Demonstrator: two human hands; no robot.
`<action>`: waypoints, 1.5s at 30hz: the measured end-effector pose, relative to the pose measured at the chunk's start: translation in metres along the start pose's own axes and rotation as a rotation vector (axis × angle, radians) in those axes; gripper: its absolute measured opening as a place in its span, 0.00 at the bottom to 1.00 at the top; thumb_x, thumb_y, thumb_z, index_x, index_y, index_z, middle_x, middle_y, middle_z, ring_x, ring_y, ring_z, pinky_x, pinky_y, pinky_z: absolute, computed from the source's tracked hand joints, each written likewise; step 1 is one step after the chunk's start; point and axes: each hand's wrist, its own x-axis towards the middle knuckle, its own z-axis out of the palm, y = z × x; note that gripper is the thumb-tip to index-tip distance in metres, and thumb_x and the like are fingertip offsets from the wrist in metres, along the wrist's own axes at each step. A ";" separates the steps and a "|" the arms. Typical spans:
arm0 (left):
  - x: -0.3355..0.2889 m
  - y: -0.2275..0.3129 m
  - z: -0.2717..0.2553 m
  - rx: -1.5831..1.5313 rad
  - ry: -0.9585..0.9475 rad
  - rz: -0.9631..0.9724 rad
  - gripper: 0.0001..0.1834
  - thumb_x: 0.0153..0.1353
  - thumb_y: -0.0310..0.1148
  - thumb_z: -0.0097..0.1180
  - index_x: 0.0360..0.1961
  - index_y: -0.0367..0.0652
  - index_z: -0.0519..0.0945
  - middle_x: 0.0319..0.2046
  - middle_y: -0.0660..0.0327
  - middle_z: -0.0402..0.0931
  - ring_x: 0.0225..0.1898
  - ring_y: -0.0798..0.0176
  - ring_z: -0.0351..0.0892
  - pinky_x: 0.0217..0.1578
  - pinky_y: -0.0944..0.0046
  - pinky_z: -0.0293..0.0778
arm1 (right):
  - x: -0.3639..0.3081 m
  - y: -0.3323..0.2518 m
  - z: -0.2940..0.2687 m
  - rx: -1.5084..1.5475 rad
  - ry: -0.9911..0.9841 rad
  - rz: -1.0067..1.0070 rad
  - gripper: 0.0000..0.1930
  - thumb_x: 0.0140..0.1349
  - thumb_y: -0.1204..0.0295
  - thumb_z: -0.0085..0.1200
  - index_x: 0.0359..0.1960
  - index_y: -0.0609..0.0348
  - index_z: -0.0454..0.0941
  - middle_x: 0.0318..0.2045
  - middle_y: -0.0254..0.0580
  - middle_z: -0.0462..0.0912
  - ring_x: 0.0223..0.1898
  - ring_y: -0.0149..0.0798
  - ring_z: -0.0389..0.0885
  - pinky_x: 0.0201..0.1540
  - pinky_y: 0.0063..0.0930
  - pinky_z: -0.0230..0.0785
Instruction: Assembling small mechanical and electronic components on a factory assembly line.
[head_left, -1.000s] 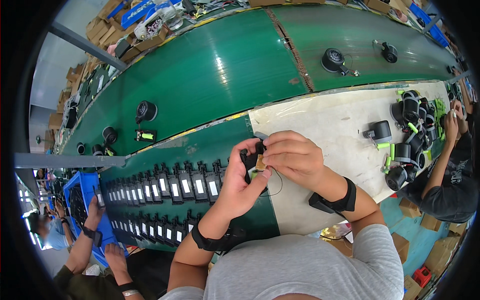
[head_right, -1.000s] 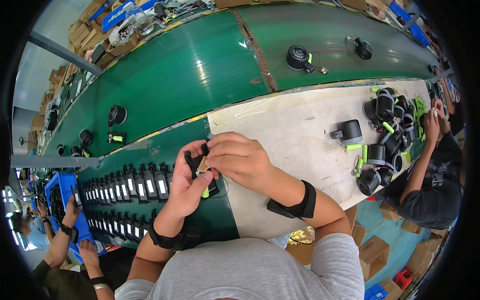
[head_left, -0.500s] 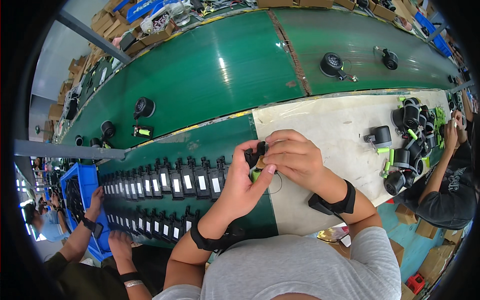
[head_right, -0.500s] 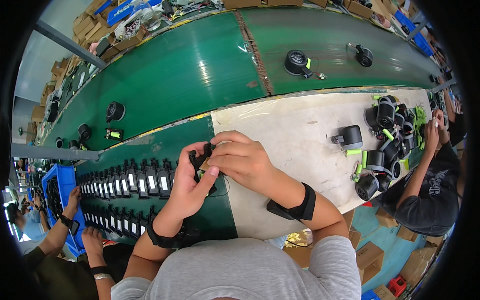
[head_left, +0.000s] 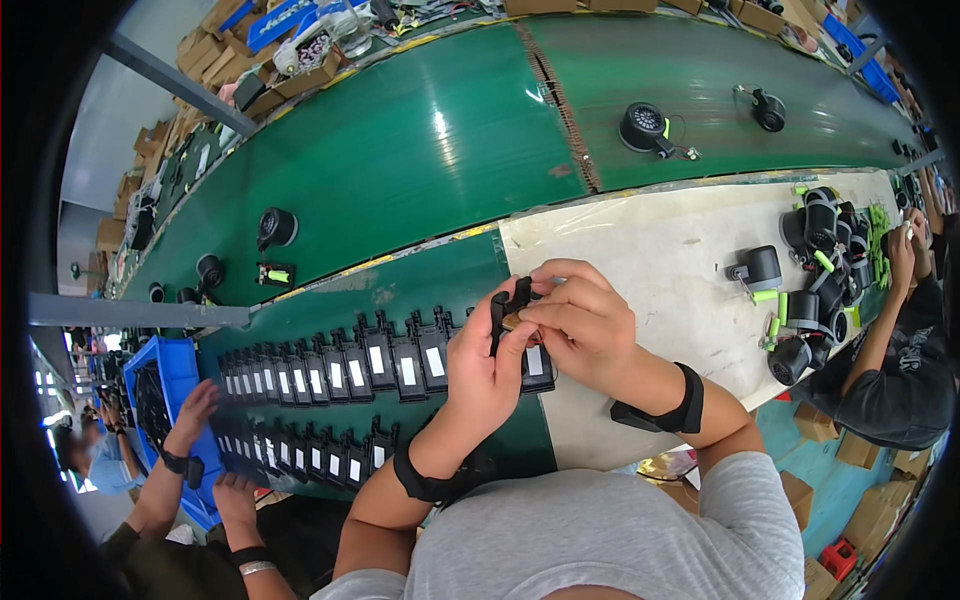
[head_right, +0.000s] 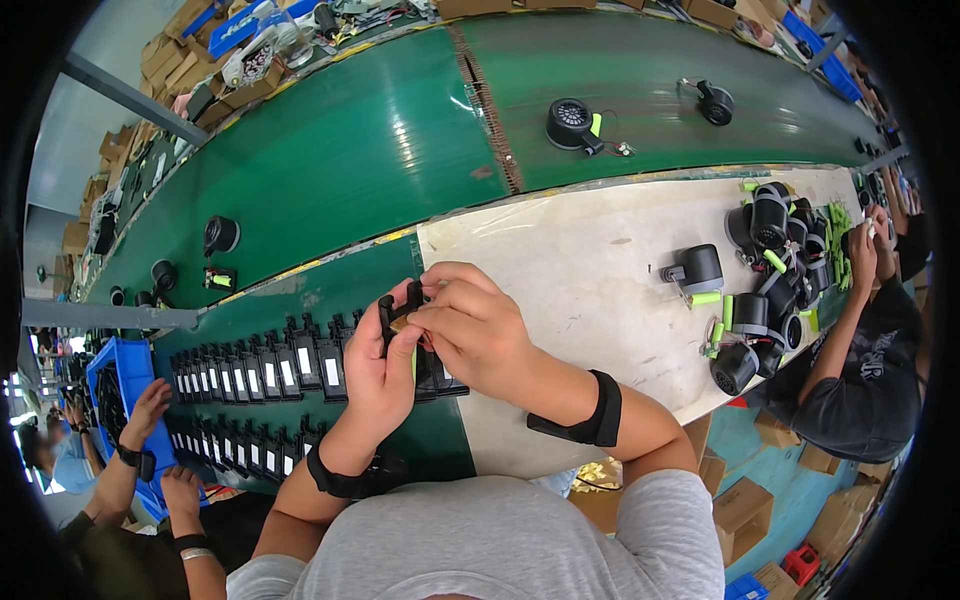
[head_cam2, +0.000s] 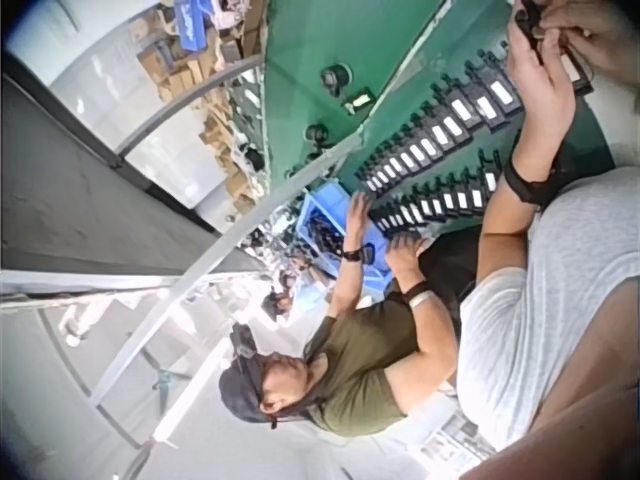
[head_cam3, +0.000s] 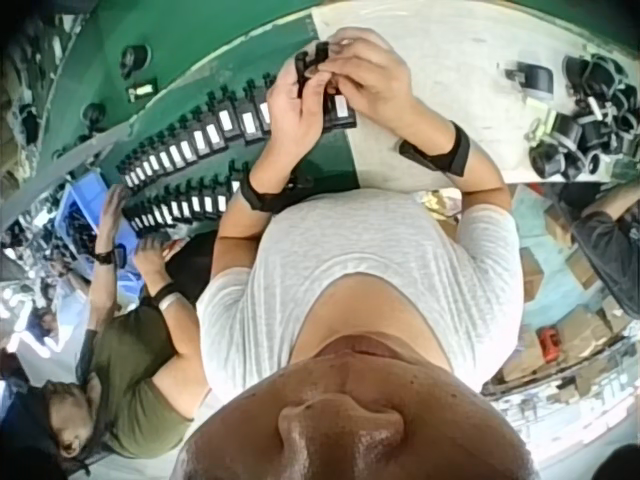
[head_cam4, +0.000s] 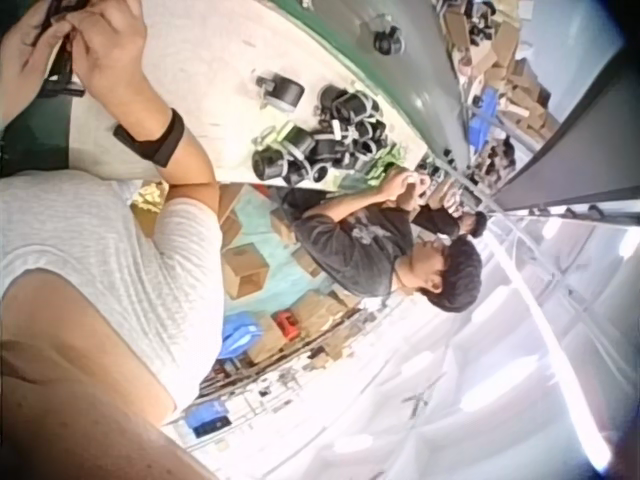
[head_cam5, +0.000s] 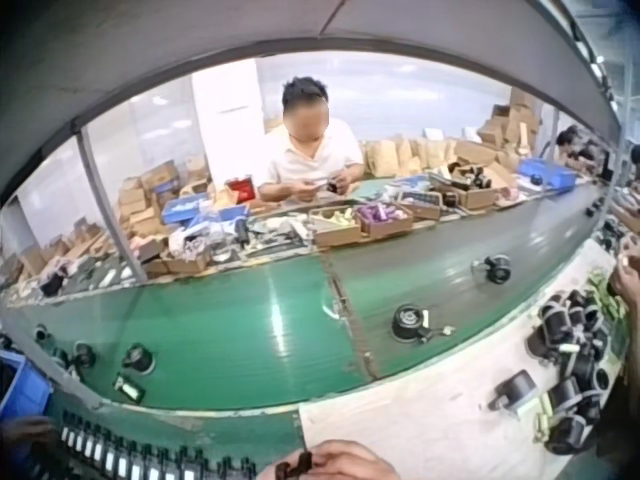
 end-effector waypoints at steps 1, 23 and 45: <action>0.000 -0.001 0.001 -0.015 0.002 0.008 0.19 0.66 0.23 0.48 0.58 0.31 0.67 0.42 0.56 0.78 0.37 0.69 0.78 0.39 0.69 0.75 | 0.000 -0.001 0.001 0.000 0.011 0.006 0.15 0.36 0.87 0.60 0.29 0.62 0.80 0.27 0.41 0.75 0.41 0.48 0.78 0.37 0.33 0.77; 0.008 0.006 -0.008 -0.040 -0.131 -0.150 0.17 0.65 0.27 0.52 0.55 0.35 0.70 0.35 0.59 0.75 0.32 0.70 0.76 0.36 0.70 0.74 | 0.004 -0.010 -0.007 -0.005 -0.027 0.071 0.13 0.37 0.87 0.58 0.30 0.64 0.79 0.27 0.44 0.73 0.40 0.51 0.76 0.38 0.36 0.75; 0.010 0.001 0.006 0.328 0.012 0.079 0.16 0.65 0.27 0.51 0.52 0.32 0.73 0.38 0.50 0.77 0.31 0.63 0.80 0.34 0.67 0.76 | -0.003 -0.006 -0.001 -0.065 0.073 0.078 0.12 0.39 0.87 0.59 0.29 0.65 0.78 0.28 0.46 0.74 0.41 0.51 0.77 0.36 0.35 0.75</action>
